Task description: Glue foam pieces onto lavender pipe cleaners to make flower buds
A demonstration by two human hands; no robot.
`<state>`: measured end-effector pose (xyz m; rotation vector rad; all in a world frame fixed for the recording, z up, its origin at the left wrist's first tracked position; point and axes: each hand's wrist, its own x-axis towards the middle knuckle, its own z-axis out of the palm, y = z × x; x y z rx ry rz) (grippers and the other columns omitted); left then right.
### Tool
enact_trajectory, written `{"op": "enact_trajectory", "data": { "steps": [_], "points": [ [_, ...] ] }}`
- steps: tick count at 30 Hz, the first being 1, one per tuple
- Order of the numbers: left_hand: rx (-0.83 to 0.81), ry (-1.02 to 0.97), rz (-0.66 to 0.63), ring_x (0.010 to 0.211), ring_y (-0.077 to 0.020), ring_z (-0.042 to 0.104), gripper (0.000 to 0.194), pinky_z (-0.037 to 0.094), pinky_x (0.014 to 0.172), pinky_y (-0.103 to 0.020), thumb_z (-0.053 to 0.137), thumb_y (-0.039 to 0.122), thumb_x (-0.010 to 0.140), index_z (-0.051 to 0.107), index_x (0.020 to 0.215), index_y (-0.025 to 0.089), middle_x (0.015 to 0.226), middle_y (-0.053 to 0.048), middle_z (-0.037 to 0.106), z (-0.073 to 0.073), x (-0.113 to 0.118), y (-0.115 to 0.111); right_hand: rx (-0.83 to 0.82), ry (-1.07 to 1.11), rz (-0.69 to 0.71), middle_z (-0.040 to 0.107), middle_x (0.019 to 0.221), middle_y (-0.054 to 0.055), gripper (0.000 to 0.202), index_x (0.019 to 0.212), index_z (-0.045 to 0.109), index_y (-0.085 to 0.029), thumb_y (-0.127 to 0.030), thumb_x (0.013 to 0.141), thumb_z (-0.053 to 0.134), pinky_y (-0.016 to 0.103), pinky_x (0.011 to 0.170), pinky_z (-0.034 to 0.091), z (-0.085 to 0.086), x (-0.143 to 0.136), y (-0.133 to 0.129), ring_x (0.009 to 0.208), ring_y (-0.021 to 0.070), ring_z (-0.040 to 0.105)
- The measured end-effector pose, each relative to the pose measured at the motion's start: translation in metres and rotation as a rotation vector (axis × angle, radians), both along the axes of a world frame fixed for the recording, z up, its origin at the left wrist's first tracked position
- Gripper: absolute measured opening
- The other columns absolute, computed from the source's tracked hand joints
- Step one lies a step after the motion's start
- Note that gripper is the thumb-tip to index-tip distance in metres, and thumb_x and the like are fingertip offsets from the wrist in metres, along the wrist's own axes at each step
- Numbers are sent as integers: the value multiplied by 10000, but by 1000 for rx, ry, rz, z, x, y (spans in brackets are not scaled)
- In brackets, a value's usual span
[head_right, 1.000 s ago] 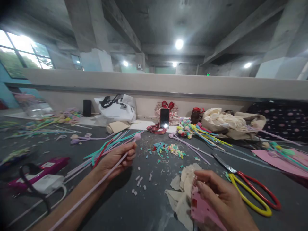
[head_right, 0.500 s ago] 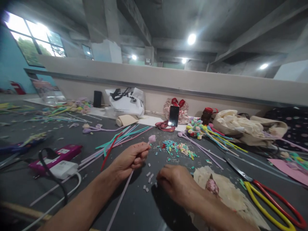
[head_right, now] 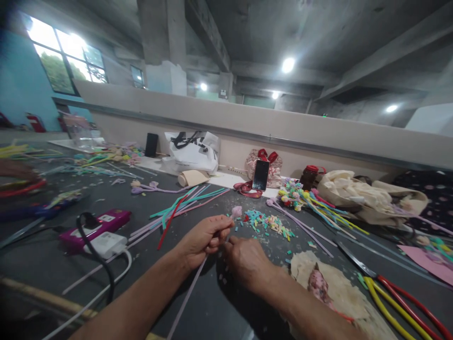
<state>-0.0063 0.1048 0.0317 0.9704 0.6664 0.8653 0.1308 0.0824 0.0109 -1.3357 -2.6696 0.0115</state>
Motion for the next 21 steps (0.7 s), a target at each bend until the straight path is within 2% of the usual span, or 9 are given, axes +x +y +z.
{"op": "enact_trajectory", "data": {
  "steps": [3,6,11,14,17,21],
  "points": [
    [0,-3,5,302,19,224,142,75,296,-120,526,279,695,511,664,141,469,88,402,0,0,-1,-12,77,-27,590,755,64,143,775,558,-153,-86,708,450,227,506,320,4,6,-3,612,152,521],
    [1,1,3,299,20,234,144,83,293,-114,527,281,700,513,662,142,467,87,413,1,1,-2,-51,202,-75,549,667,8,130,708,508,-171,-70,708,426,217,527,339,14,18,-11,577,122,488],
    [-7,36,-34,292,17,276,169,119,278,-97,572,270,676,501,607,134,451,69,463,-3,9,-7,-136,399,-162,422,553,-61,115,718,436,-195,-136,791,369,180,463,337,21,37,-29,498,87,433],
    [-32,66,-62,278,6,317,189,164,259,-96,600,264,655,481,584,136,452,53,506,-9,19,-13,-267,646,-219,361,540,-75,106,750,445,-186,-180,815,361,165,429,325,20,42,-39,466,73,388],
    [-55,74,-66,287,-11,384,179,243,266,-103,606,269,652,483,626,142,489,43,548,-12,31,-20,-401,934,-279,369,536,-76,114,745,497,-163,-232,796,421,164,417,311,21,44,-46,452,64,355],
    [-82,78,-64,316,-23,441,199,310,295,-107,622,283,647,482,652,143,514,33,569,-9,46,-31,-385,1091,-352,422,525,-67,143,708,520,-146,-264,768,465,169,405,315,21,50,-51,427,58,368]
  ]
}}
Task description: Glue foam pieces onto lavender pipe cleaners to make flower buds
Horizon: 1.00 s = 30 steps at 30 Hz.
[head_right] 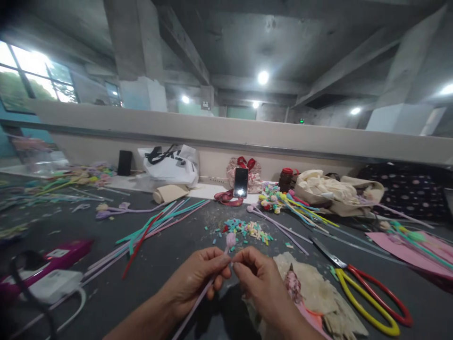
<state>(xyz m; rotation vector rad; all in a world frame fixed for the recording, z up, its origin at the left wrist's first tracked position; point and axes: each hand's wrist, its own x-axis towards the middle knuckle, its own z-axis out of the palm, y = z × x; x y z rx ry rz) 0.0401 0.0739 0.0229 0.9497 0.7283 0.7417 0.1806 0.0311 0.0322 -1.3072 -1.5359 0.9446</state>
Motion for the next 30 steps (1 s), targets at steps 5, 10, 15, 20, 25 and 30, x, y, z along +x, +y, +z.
{"op": "enact_trajectory", "data": {
  "steps": [5,10,15,20,25,30],
  "points": [
    [1,-9,-7,336,-37,470,168,321,285,-102,613,246,661,489,639,135,510,17,570,4,19,-8,1,53,-76,454,516,-62,126,686,528,-149,-238,758,475,165,370,289,-11,15,-4,396,54,356],
    [34,18,-26,334,-41,473,175,324,286,-109,618,263,655,510,650,126,514,14,573,1,35,-8,144,-111,-168,548,588,-22,112,670,569,-160,-203,745,499,196,464,355,-17,30,-8,510,99,478],
    [62,49,-47,306,-33,442,218,311,281,-116,599,319,676,523,631,120,499,12,571,2,47,-9,190,-95,-228,580,618,-7,97,664,586,-163,-200,728,523,216,541,394,-12,38,-9,595,130,533],
    [92,30,-85,282,-29,420,263,306,296,-110,564,345,709,522,585,117,389,30,516,6,55,-12,-10,188,-173,518,521,-39,129,657,547,-145,-259,715,546,179,392,329,-9,43,-8,412,72,439],
    [115,-19,-115,266,-22,395,265,284,290,-105,551,336,721,514,570,120,360,37,495,0,56,-12,-89,395,-38,517,484,-45,158,648,535,-133,-279,697,572,156,364,282,-7,47,-10,370,45,393],
    [110,-44,-161,262,-18,380,260,267,280,-109,551,340,720,512,583,122,386,38,502,-8,51,-14,-164,427,70,532,491,-34,166,648,559,-125,-281,670,610,147,370,291,-9,52,-10,382,42,416]
  ]
}}
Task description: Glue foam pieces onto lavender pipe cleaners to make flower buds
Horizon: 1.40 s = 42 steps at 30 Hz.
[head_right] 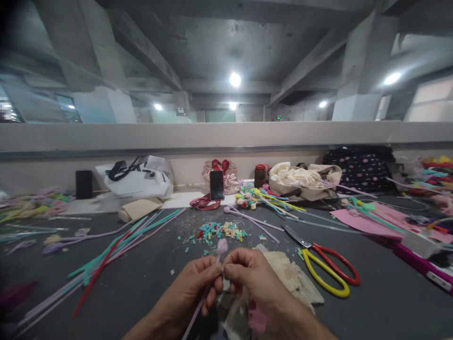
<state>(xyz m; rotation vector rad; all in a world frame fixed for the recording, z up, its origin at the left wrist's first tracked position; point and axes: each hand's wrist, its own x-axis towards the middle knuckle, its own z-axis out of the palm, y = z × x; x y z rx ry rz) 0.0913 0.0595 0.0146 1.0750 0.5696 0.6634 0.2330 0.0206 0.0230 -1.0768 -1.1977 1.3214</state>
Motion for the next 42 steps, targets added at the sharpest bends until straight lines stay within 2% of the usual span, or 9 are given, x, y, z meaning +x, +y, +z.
{"op": "enact_trajectory", "data": {
  "steps": [6,15,23,27,30,38,42],
  "points": [
    [11,36,17,239,-17,355,274,239,271,-108,544,352,718,507,568,126,342,46,479,1,-1,-4,-38,8,62,544,495,-23,181,658,573,-116,-293,675,607,141,358,316,1,3,1,368,39,425],
    [28,46,45,250,-17,368,266,238,280,-111,547,352,720,506,574,134,357,50,491,6,-2,-4,7,-74,-41,518,445,-54,136,630,553,-133,-255,678,587,136,347,300,9,-2,-3,358,41,421],
    [4,35,148,324,-31,467,205,286,294,-116,615,314,668,545,631,125,544,10,602,6,-2,-4,36,-117,-91,483,445,-70,159,639,539,-138,-284,692,574,141,344,286,11,-4,-4,352,37,393],
    [-59,65,189,250,2,343,252,191,270,-108,607,366,661,552,610,126,402,63,501,5,-3,-2,41,-146,-110,470,427,-77,157,625,528,-144,-279,696,563,148,350,276,7,-3,-2,345,39,380],
    [-120,41,178,246,9,305,246,152,274,-105,615,365,645,580,715,132,395,80,479,5,-6,1,33,-175,-109,474,426,-79,130,632,543,-149,-263,692,563,153,355,271,2,-1,-3,343,42,381],
    [-228,-7,118,293,-19,402,178,227,274,-107,571,274,672,585,751,116,462,41,527,7,-10,5,20,-211,-109,454,431,-87,97,625,539,-156,-235,678,558,154,340,253,-4,-2,-4,326,36,355],
    [-228,-16,111,326,-27,442,163,275,290,-105,573,259,681,584,761,117,505,25,552,8,-12,5,21,-210,-110,448,424,-90,102,632,540,-160,-246,686,552,158,346,263,-5,-1,-3,324,38,347]
  ]
}}
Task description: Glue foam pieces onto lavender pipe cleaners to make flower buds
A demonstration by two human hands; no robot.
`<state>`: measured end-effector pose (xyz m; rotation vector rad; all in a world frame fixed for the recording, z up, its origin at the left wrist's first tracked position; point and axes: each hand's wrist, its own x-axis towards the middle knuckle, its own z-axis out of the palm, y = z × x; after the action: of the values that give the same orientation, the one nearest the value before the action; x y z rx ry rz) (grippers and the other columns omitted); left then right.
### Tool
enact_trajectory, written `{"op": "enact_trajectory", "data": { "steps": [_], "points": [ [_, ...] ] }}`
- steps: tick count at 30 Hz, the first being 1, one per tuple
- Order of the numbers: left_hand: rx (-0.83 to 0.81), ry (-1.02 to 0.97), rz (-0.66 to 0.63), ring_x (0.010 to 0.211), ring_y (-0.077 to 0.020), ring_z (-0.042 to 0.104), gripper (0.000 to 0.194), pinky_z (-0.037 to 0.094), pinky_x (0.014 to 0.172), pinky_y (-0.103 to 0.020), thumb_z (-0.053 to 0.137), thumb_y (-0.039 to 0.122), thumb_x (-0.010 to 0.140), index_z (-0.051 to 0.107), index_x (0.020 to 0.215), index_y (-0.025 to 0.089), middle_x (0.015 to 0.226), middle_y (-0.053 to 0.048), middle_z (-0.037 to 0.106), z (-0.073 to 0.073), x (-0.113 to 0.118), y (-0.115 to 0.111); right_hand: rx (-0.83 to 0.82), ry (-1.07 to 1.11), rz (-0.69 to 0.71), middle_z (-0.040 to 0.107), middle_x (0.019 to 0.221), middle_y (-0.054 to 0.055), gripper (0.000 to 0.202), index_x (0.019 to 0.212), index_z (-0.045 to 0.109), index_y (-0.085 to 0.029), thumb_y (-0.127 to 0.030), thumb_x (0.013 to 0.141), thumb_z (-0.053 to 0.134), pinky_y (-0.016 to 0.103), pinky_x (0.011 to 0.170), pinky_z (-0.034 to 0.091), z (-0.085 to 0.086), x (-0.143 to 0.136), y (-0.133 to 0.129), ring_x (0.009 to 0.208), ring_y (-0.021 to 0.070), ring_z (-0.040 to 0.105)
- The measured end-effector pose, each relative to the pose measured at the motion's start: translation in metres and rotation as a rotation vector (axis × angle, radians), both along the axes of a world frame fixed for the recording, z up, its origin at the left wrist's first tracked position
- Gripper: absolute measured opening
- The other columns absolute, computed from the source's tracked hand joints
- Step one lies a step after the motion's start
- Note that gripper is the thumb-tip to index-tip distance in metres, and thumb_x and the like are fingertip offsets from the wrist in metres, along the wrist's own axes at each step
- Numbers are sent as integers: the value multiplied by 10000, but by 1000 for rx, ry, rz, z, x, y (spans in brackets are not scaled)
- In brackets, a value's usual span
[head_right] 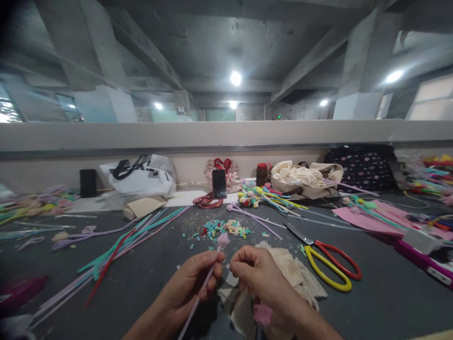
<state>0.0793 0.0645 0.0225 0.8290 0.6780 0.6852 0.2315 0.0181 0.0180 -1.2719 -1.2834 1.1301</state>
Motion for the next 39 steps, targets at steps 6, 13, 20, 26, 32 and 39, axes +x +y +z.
{"op": "enact_trajectory", "data": {
  "steps": [6,13,20,26,32,39],
  "points": [
    [27,56,20,362,-32,478,159,305,322,-108,658,246,624,556,661,130,548,9,588,-2,0,-1,-1,14,-11,444,421,-85,123,615,543,-154,-259,677,564,157,348,257,-3,1,-1,332,39,350],
    [76,116,72,380,-44,484,181,324,357,-126,678,246,595,545,609,123,513,6,590,-1,2,-6,-41,62,-39,419,430,-83,168,604,523,-147,-289,685,559,143,338,228,5,-11,-7,344,34,342],
    [126,175,104,371,-48,472,194,326,351,-140,692,262,563,577,615,115,500,18,569,1,3,-7,-4,54,-64,434,432,-79,180,598,525,-152,-312,673,561,156,344,239,-1,-15,-2,345,47,364],
    [185,236,124,379,-64,485,203,341,345,-153,690,271,556,582,620,111,508,7,577,2,4,-7,61,15,-77,447,474,-69,200,615,520,-148,-323,710,545,160,381,271,-4,-17,-2,388,49,379],
    [243,229,119,366,-47,467,180,343,344,-138,639,279,620,545,613,125,495,26,560,3,7,-12,103,-99,-74,477,514,-56,148,632,541,-154,-267,726,521,169,405,301,10,-10,-8,419,63,413],
    [234,236,13,376,-58,488,194,328,322,-137,612,303,646,519,626,135,524,-1,593,3,8,-15,278,-728,-290,521,573,-24,146,636,556,-195,-254,760,506,226,517,342,18,39,-53,541,123,478]
  ]
}}
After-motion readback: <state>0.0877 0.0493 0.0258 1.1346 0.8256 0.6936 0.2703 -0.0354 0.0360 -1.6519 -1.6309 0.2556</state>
